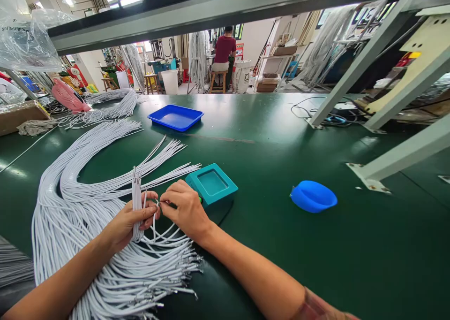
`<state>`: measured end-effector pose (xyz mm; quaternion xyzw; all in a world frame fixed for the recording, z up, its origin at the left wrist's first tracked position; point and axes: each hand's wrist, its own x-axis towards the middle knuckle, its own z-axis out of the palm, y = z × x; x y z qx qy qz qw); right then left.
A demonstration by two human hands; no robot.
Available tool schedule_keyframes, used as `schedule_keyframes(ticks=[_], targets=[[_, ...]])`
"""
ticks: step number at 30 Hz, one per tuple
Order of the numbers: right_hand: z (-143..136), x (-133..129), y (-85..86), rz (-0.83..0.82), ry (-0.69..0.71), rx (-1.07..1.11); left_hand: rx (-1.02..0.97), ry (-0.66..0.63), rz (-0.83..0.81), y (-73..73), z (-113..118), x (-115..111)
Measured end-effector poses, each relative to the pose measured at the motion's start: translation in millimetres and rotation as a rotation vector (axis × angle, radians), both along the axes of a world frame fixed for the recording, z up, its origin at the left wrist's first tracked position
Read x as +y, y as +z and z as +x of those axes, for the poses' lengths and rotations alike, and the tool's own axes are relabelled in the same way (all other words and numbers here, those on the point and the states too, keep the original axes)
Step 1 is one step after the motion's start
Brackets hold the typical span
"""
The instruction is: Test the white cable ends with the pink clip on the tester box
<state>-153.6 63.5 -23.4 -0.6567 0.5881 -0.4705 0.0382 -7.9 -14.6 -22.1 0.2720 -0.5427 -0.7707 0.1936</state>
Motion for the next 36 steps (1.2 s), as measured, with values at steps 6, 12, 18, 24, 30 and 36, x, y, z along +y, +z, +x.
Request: schedule_keyframes(ticks=[6,12,18,24,30,36], targets=[[-18.1,-1.3,2.0,0.119,-0.069,0.549,-0.058,0.039,0.140,-7.5,-3.9,-9.0],[-21.7,-2.4,0.2,0.357,0.017,0.736,-0.090,0.038,0.194,-12.8,-7.1,-12.7],[-23.0,-5.9,0.1,0.294,0.037,0.704,-0.103,0.021,0.277,-15.8,-6.8,-15.4],[-19.6,-7.1,-6.3,0.208,-0.022,0.744,-0.135,0.017,0.362,-20.3,-10.3,-18.3],[-24.9,-3.8,-1.1,0.198,-0.030,0.794,-0.133,0.013,0.396,-23.3,-10.9,-18.9],[-39.4,-4.8,-7.8,0.217,-0.497,0.691,-0.130,0.043,0.385,-22.4,-10.2,-19.1]])
